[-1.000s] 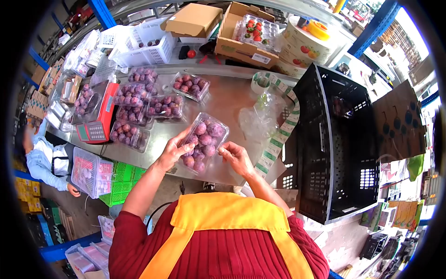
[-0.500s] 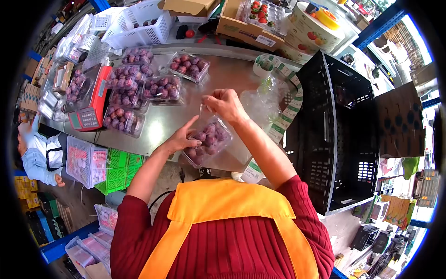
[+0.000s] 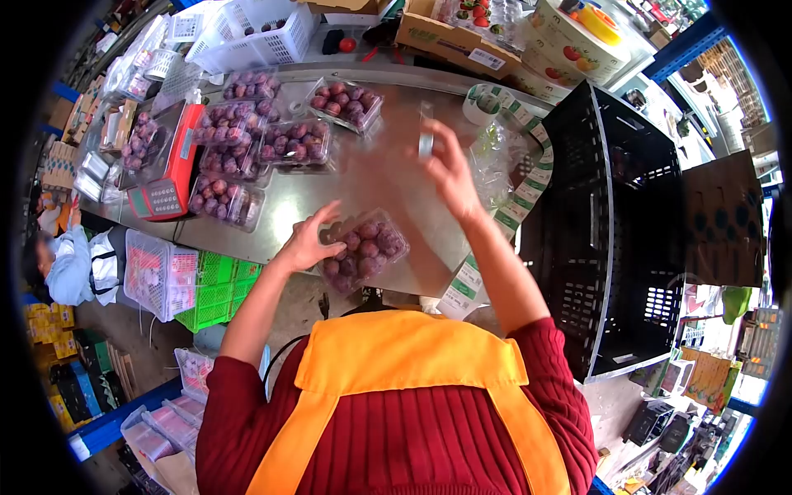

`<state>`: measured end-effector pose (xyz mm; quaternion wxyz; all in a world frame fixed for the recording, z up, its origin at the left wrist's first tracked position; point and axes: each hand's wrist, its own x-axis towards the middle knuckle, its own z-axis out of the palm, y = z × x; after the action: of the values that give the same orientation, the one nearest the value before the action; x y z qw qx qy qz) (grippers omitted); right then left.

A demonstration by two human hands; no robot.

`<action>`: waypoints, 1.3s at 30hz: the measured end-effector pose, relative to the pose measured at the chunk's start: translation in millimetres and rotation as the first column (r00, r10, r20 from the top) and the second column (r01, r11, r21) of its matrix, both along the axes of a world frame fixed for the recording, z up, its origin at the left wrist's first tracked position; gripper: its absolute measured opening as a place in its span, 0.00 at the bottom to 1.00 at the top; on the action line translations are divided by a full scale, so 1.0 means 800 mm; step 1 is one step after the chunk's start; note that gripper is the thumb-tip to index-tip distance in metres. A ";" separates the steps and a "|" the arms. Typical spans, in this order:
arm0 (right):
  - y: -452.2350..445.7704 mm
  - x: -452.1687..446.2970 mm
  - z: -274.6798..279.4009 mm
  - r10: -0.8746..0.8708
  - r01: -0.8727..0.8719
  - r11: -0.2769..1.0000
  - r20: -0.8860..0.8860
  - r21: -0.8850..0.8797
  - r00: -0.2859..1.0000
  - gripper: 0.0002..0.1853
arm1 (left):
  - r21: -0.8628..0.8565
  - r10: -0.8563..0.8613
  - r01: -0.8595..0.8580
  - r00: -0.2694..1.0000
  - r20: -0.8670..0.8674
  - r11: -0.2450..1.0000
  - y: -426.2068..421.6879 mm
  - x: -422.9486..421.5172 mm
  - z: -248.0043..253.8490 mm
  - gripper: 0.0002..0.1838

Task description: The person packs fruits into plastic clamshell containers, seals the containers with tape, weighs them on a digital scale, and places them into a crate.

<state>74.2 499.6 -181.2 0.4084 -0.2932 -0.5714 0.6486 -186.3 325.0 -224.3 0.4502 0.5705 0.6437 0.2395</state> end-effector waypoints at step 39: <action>-0.127 -0.006 -0.147 0.042 -0.049 0.982 -0.042 -0.184 0.998 0.52 | 0.294 0.191 -0.149 0.974 -0.122 0.944 -0.025 0.065 0.014 0.64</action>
<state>69.6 398.3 -298.5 0.3751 -0.3045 -0.5075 0.7135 -134.1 305.2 -212.8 0.2923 0.5874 0.6817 0.3238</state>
